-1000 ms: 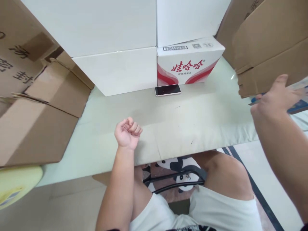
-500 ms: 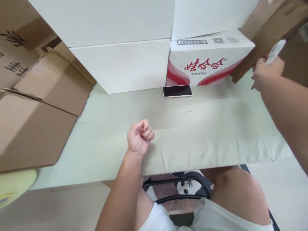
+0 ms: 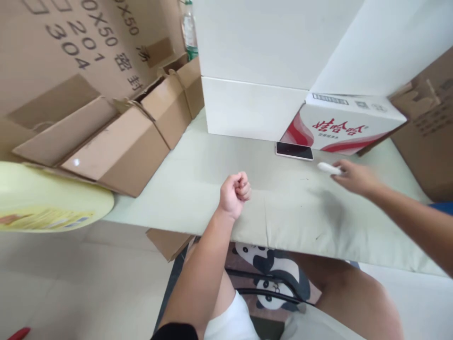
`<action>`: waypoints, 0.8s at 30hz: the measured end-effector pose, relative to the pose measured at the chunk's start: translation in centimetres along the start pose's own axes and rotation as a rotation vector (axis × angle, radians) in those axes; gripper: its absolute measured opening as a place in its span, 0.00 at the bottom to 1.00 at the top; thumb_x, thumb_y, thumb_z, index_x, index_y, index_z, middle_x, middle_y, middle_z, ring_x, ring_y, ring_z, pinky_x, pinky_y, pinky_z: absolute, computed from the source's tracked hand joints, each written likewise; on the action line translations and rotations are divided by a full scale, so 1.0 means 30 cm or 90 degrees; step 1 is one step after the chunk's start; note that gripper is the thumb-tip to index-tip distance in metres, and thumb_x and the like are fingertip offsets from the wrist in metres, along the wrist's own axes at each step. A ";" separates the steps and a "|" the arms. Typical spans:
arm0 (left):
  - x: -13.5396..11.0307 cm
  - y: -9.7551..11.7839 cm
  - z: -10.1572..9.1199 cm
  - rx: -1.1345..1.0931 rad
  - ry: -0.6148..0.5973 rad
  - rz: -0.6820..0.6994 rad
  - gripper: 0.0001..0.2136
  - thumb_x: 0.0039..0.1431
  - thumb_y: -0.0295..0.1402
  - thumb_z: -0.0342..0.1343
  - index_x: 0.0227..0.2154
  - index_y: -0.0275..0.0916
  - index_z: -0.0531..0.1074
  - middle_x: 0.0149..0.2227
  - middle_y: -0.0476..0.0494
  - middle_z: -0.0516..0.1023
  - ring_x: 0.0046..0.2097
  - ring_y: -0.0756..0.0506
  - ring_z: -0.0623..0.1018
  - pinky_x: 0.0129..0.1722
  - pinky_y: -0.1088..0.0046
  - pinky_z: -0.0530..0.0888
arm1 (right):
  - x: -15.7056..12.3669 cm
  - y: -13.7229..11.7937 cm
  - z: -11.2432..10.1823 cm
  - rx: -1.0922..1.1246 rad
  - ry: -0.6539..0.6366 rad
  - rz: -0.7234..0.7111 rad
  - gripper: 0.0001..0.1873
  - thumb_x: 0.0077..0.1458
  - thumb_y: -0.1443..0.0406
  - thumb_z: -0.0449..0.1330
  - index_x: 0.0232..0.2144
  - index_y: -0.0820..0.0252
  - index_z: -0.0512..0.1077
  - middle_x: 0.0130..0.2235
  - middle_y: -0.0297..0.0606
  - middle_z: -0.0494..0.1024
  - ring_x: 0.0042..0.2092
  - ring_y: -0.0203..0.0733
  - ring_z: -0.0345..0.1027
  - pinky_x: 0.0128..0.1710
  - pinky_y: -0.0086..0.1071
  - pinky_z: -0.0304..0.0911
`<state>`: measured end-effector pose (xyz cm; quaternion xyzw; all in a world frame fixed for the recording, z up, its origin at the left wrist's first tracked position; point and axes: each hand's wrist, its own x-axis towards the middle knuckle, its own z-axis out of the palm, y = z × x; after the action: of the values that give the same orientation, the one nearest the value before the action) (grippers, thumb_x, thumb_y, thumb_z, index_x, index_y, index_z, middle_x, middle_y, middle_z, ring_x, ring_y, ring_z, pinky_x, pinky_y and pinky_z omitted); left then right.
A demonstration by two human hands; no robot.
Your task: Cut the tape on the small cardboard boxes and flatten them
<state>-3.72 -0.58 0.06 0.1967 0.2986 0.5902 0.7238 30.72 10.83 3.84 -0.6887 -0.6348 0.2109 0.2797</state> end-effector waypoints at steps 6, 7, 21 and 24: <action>-0.035 0.042 -0.038 -0.039 0.011 0.038 0.15 0.56 0.38 0.51 0.18 0.41 0.55 0.16 0.60 0.40 0.18 0.55 0.43 0.19 0.79 0.49 | -0.163 -0.201 0.266 -0.173 -0.259 -0.185 0.06 0.42 0.65 0.63 0.26 0.53 0.71 0.28 0.36 0.76 0.30 0.44 0.65 0.35 0.37 0.57; -0.038 0.047 -0.043 -0.042 0.011 0.044 0.15 0.56 0.38 0.51 0.18 0.41 0.55 0.16 0.60 0.40 0.18 0.56 0.43 0.19 0.79 0.49 | -0.171 -0.236 0.296 -0.193 -0.277 -0.203 0.05 0.42 0.64 0.62 0.26 0.53 0.69 0.26 0.36 0.75 0.29 0.43 0.64 0.34 0.36 0.56; -0.046 0.133 -0.083 -0.084 0.156 0.055 0.15 0.57 0.33 0.50 0.16 0.41 0.55 0.15 0.59 0.43 0.17 0.56 0.44 0.18 0.78 0.44 | -0.102 -1.093 0.679 -0.138 -0.224 -0.645 0.31 0.49 0.75 0.54 0.56 0.55 0.71 0.57 0.47 0.73 0.51 0.48 0.73 0.52 0.44 0.68; -0.041 0.137 -0.084 -0.063 0.157 0.052 0.16 0.57 0.33 0.50 0.16 0.41 0.54 0.15 0.58 0.44 0.17 0.56 0.45 0.19 0.78 0.44 | -0.104 -1.293 0.784 -0.166 -0.259 -0.675 0.40 0.50 0.78 0.53 0.63 0.46 0.66 0.67 0.41 0.63 0.65 0.53 0.63 0.55 0.45 0.67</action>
<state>-8.57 -1.02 1.05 0.0989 0.3477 0.6529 0.6656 -14.15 11.95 11.21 -0.2514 -0.9545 0.0906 0.1323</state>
